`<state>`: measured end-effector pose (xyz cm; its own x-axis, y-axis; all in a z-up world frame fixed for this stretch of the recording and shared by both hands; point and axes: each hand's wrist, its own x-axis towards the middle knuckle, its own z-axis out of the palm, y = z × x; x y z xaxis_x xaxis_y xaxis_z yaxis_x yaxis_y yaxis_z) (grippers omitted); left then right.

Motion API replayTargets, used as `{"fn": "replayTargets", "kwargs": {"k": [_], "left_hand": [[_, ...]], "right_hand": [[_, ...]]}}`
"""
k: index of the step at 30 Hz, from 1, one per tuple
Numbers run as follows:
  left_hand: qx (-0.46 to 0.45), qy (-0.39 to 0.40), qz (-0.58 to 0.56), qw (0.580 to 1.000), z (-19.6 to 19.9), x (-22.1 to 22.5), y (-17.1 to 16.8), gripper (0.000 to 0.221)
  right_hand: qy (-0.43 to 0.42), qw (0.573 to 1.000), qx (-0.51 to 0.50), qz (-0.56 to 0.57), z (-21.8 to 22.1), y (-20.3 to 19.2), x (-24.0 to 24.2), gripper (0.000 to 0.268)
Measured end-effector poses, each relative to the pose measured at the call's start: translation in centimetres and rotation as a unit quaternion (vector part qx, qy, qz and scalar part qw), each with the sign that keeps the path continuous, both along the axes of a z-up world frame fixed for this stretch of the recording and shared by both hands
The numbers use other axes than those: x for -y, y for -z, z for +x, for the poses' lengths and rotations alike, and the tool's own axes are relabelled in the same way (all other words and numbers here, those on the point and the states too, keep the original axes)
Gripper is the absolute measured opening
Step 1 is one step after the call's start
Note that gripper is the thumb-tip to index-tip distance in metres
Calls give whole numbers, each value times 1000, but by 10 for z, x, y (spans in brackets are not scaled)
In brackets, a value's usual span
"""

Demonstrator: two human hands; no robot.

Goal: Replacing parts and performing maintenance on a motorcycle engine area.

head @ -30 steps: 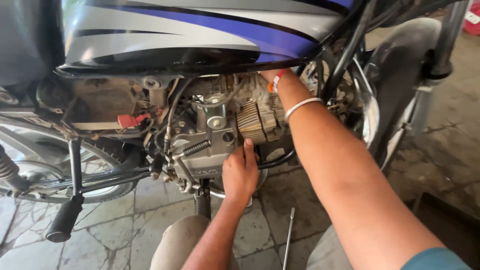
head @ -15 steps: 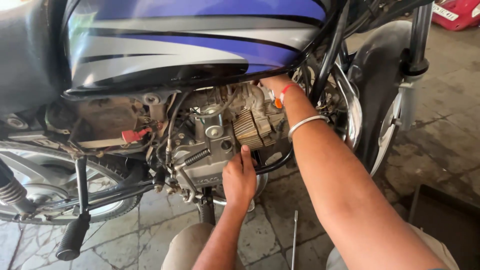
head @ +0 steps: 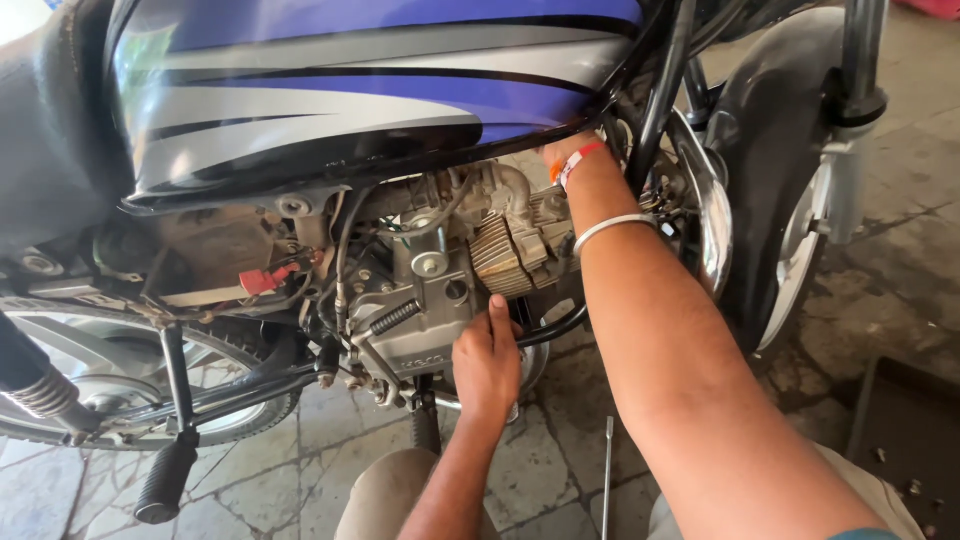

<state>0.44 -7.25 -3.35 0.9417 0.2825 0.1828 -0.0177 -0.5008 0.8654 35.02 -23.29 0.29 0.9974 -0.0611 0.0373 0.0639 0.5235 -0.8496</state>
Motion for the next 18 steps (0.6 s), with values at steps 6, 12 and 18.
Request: {"fn": "replayTargets", "kwargs": {"k": [6, 12, 18], "left_hand": [[-15, 3, 7, 1000, 0, 2, 2, 62], [-20, -6, 7, 1000, 6, 0, 4, 63], [-14, -5, 8, 1000, 8, -1, 5, 63]], "right_hand": [[-115, 983, 14, 140, 2, 15, -7, 18], [-129, 972, -29, 195, -10, 12, -13, 19], [-116, 982, -69, 129, -16, -2, -20, 38]]}}
